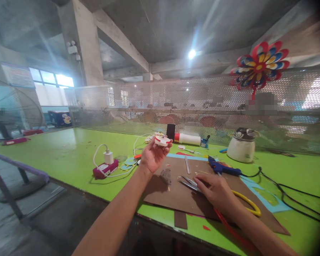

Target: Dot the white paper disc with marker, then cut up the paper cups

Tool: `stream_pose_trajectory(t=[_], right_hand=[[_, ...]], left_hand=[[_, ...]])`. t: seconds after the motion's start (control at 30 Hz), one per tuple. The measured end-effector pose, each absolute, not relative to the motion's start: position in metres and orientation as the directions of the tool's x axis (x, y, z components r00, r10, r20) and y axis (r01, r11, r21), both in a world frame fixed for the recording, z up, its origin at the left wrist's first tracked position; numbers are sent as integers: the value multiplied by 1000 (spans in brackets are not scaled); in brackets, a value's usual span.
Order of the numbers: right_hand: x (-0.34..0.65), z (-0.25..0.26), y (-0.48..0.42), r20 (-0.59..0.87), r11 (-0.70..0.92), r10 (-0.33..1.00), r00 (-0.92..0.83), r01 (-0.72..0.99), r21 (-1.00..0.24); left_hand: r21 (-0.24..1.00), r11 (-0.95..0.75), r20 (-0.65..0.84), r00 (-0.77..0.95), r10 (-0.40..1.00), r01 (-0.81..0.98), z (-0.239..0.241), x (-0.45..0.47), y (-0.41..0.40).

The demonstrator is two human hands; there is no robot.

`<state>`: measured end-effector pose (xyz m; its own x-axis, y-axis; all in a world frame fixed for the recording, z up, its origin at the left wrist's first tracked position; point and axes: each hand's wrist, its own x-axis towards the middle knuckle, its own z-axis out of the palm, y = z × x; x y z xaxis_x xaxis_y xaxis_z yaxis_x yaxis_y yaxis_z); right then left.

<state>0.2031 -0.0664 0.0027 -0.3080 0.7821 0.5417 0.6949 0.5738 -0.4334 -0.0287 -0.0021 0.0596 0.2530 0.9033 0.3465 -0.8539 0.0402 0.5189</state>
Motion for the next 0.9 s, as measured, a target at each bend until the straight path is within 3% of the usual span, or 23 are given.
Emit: stream_pose_trajectory(t=[0.37, 0.67, 0.8, 0.9], right_hand=[[210, 4, -62, 551, 552, 785, -282, 722, -417], [213, 5, -59, 545, 523, 799, -253, 741, -422], [217, 4, -57, 568, 516, 795, -213, 729, -450], [220, 4, -56, 569, 492, 802, -183, 743, -454]], left_hand=[[558, -4, 480, 319, 817, -830, 57, -34, -3], [654, -48, 382, 276, 882, -755, 47, -33, 5], [792, -191, 429, 304, 851, -580, 39, -32, 12], [873, -415, 480, 304, 823, -254, 33, -27, 14]])
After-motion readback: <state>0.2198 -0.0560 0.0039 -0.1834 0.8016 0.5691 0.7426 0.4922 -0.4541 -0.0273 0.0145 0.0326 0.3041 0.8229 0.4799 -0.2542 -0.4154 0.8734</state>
